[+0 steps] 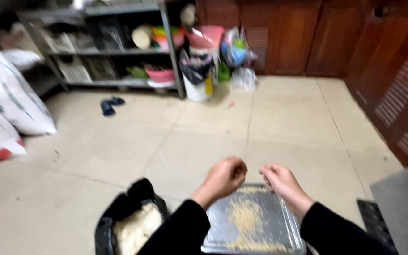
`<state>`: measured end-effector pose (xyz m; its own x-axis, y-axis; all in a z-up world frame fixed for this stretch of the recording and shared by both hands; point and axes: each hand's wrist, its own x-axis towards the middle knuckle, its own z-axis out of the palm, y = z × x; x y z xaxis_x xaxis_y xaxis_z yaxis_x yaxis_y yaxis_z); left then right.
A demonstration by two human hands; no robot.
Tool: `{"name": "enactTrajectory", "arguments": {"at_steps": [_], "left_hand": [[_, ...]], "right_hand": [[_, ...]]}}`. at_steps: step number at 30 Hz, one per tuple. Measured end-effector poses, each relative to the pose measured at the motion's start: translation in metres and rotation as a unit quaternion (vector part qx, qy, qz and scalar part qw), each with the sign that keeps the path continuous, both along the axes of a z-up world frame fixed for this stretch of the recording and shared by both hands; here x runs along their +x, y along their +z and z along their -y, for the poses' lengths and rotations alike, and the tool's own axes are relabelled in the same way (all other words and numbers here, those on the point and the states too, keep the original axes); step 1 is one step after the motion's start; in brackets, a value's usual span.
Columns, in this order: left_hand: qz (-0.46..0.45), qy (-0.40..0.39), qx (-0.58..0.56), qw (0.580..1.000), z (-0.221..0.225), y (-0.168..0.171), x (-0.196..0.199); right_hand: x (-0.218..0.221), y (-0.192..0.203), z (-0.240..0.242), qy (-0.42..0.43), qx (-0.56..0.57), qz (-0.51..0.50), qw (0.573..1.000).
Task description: Rolling small pieces of dough into balls and coating them with sesame seeds in a metal tray.
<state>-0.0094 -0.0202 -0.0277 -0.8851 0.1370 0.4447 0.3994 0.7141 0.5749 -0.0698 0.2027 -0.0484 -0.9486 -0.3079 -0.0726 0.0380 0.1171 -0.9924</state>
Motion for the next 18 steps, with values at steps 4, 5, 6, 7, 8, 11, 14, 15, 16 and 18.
{"name": "enactTrajectory", "arguments": {"at_steps": [4,5,6,7,8,11,14,15,16,18], "left_hand": [[0.052,0.04,0.004,0.998,0.013,0.016,0.014],[0.081,0.059,-0.007,0.995,0.016,0.022,0.018],[0.111,0.077,-0.016,0.991,0.017,0.028,0.023],[0.103,0.079,-0.021,0.991,0.02,0.035,0.025],[0.125,0.084,0.003,0.989,0.02,0.039,0.028],[0.125,0.095,0.01,0.988,0.027,0.031,0.024],[0.119,0.09,-0.01,0.989,0.023,0.031,0.026],[0.13,0.077,-0.013,0.989,0.018,0.034,0.027],[0.129,0.073,-0.013,0.989,0.014,0.032,0.024],[0.137,0.056,-0.043,0.988,0.007,0.028,0.018]], "right_hand": [[0.007,0.025,0.0,-0.04,0.027,0.001,0.999],[0.008,0.03,-0.001,-0.036,0.05,0.011,0.998],[0.01,0.036,-0.004,-0.033,0.074,0.022,0.997],[0.005,0.036,-0.004,-0.032,0.068,0.015,0.997],[0.003,0.033,-0.007,-0.044,0.067,-0.003,0.997],[-0.005,0.033,-0.014,-0.066,0.066,-0.04,0.995],[-0.009,0.032,-0.023,-0.066,0.102,-0.078,0.99],[-0.01,0.032,-0.028,-0.06,0.136,-0.1,0.984],[-0.011,0.031,-0.03,-0.063,0.137,-0.1,0.984],[-0.014,0.031,-0.033,-0.085,0.156,-0.105,0.979]]}}
